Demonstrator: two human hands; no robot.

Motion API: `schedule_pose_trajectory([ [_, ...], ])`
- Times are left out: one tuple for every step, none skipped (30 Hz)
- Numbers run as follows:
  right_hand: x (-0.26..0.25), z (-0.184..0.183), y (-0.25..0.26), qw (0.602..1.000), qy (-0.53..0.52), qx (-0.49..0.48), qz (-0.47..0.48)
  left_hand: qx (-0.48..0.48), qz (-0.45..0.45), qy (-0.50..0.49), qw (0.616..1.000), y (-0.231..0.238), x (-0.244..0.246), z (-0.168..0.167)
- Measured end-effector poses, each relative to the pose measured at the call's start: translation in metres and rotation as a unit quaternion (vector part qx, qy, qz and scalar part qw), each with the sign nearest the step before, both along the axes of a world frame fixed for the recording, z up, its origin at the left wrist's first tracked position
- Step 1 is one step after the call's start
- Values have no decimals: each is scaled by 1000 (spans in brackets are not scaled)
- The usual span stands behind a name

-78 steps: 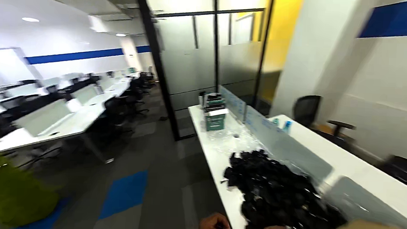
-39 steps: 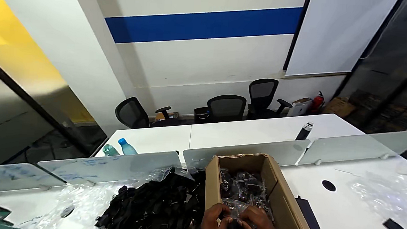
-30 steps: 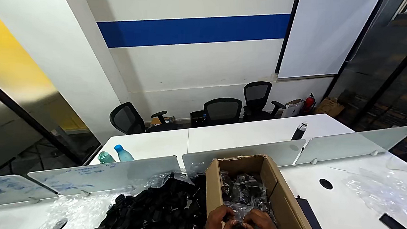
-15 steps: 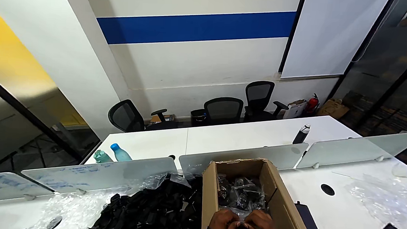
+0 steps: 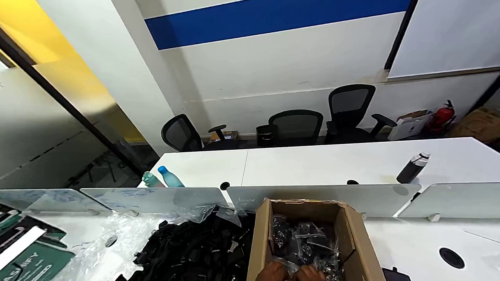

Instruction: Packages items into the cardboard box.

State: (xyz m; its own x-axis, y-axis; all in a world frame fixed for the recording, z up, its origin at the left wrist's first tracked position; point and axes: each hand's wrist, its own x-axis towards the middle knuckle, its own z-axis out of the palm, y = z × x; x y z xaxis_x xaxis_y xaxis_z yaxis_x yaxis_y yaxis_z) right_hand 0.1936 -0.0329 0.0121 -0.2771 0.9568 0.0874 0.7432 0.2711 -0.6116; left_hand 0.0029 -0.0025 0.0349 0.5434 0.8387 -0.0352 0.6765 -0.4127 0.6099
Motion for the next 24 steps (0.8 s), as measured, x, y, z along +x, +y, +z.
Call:
schedule_pose_trajectory([
  [-1, 0, 1, 1000, -4, -5, 8, -1, 7, 11, 1000, -1, 0, -3],
  [-1, 2, 1, 1000, -7, -11, 16, 3, 9, 16, 1000, -2, -1, -5],
  [-1, 3, 2, 1000, -9, -18, 24, 14, 6, 15, 1000, -4, -1, -8],
  [-1, 5, 2, 999, -8, -26, 32, 21, 0, 16, 1000, -6, -2, -9],
  [-1, 6, 1, 999, -6, -32, 39, 24, -7, 24, 999, -7, -2, -9],
  [-2, 6, 2, 998, -3, -33, 44, 22, -12, 37, 999, -7, -2, -9],
  [-3, 6, 1, 998, -4, -32, 48, 14, -14, 49, 999, -8, -1, -7],
  [-3, 5, 1, 998, -2, -33, 48, 4, -12, 57, 998, -9, 0, -5],
  [-3, 4, 1, 998, 5, -32, 47, -6, -6, 63, 998, -8, 1, -4],
  [-3, 2, 3, 998, 14, -32, 45, -11, 2, 65, 998, -8, 2, -4],
  [-2, -1, 4, 998, 29, -34, 42, -13, 7, 62, 998, -7, 3, -3],
  [-1, -4, 6, 998, 46, -35, 41, -5, 11, 53, 999, -8, 3, -5],
  [1, -8, 7, 996, 65, -36, 41, 10, 17, 34, 999, -8, 2, -7],
  [2, -12, 7, 995, 82, -34, 45, 23, 23, 13, 999, -9, 1, -11],
  [3, -15, 7, 994, 98, -29, 48, 34, 28, -4, 999, -9, 0, -14],
  [4, -16, 6, 992, 112, -22, 50, 35, 30, -14, 999, -10, -2, -15],
  [4, -16, 5, 991, 121, -18, 51, 37, 28, -19, 999, -10, -3, -16],
  [4, -17, 3, 991, 123, -14, 50, 41, 25, -22, 999, -10, -4, -17],
  [4, -17, 2, 992, 120, -10, 46, 48, 22, -25, 998, -11, -5, -18],
  [3, -17, 2, 992, 120, -5, 41, 52, 19, -27, 998, -10, -5, -20],
  [3, -16, 1, 992, 121, 1, 37, 51, 17, -25, 998, -10, -5, -20],
  [3, -15, 1, 992, 118, 7, 34, 43, 15, -20, 999, -9, -4, -18],
  [4, -15, 2, 994, 108, 13, 32, 27, 14, -6, 1000, -8, -2, -14],
  [4, -15, 2, 995, 92, 17, 29, 1, 13, 17, 1000, -7, 1, -9],
])
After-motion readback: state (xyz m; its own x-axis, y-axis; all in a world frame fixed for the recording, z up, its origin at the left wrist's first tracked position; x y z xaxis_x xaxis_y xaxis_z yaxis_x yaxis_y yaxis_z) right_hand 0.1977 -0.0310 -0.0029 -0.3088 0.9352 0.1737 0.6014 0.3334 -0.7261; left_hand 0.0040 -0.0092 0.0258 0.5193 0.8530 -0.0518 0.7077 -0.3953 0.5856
